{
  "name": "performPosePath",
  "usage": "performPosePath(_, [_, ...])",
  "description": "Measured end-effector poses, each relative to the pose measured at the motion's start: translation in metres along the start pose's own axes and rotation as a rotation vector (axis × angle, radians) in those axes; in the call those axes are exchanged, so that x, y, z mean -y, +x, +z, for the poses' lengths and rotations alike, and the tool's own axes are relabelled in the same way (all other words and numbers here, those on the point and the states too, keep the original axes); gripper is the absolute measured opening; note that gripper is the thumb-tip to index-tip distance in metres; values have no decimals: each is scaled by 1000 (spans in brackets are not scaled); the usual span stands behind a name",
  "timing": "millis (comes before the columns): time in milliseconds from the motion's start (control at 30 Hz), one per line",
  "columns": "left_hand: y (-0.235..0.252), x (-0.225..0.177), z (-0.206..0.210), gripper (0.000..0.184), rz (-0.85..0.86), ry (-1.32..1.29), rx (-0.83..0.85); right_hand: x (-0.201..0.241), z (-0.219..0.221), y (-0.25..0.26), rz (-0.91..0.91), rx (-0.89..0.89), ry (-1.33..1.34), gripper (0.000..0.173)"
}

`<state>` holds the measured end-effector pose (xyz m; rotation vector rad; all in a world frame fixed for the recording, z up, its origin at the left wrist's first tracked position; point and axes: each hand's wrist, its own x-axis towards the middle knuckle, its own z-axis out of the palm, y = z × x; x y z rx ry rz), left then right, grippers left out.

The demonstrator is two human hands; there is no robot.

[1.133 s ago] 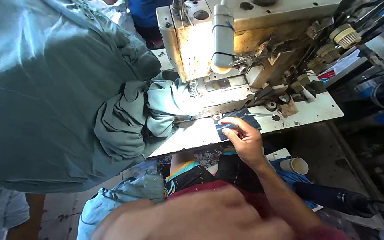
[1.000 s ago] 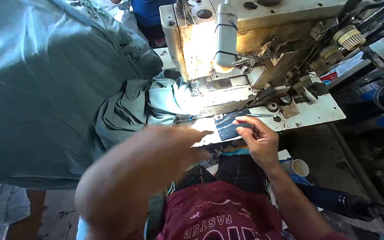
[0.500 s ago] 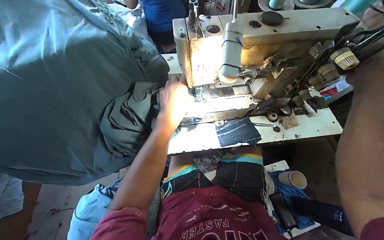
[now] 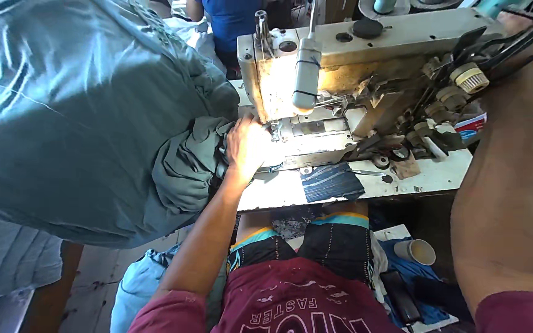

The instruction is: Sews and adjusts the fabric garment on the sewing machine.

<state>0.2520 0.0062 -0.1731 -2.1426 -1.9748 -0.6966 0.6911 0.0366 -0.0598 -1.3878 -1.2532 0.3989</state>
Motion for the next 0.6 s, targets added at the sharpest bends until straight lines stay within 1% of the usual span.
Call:
performPosePath(33, [0, -1, -1, 30, -13, 0, 3, 5, -3, 2, -39, 88, -126, 41])
performPosePath(67, [-1, -2, -2, 30, -25, -3, 10, -3, -7, 7, -103, 124, -172, 41])
performPosePath(100, [0, -3, -3, 30, -32, -2, 14, -14, -9, 11, -145, 118, -107, 40])
performPosePath(167, [0, -3, -3, 30, -35, -6, 24, -13, -5, 9, -9, 67, 47, 35])
performPosePath(233, [0, -4, -5, 30, -33, -3, 39, -22, -7, 23, 52, 87, 108, 33])
performPosePath(300, [1, -4, -7, 30, -7, 7, 61, -21, -7, 27, 68, 94, 83, 35])
performPosePath(367, [7, 3, -10, 32, 70, 3, 100, 3, -2, 13, 112, 78, 44, 27])
performPosePath(400, [12, 9, -12, 34, 127, -8, 128, 10, 2, 8, 128, 21, 29, 23])
performPosePath(433, [18, 17, -12, 34, 196, -21, 142, 7, 1, 10, 107, 32, -16, 25])
performPosePath(467, [24, 25, -11, 34, 272, -36, 131, -6, -6, 20, 33, 104, -91, 28])
performPosePath(500, [30, 32, -8, 33, 340, -50, 111, -19, -16, 34, -43, 220, -179, 37])
performPosePath(533, [36, 37, -6, 32, 397, -64, 96, -22, -19, 39, -76, 230, -271, 41])
performPosePath(567, [41, 41, -5, 31, 433, -84, 87, -5, -11, 37, -21, 202, -397, 42])
performPosePath(600, [44, 42, -5, 30, 446, -111, 90, 30, 7, 27, 119, 197, -520, 41])
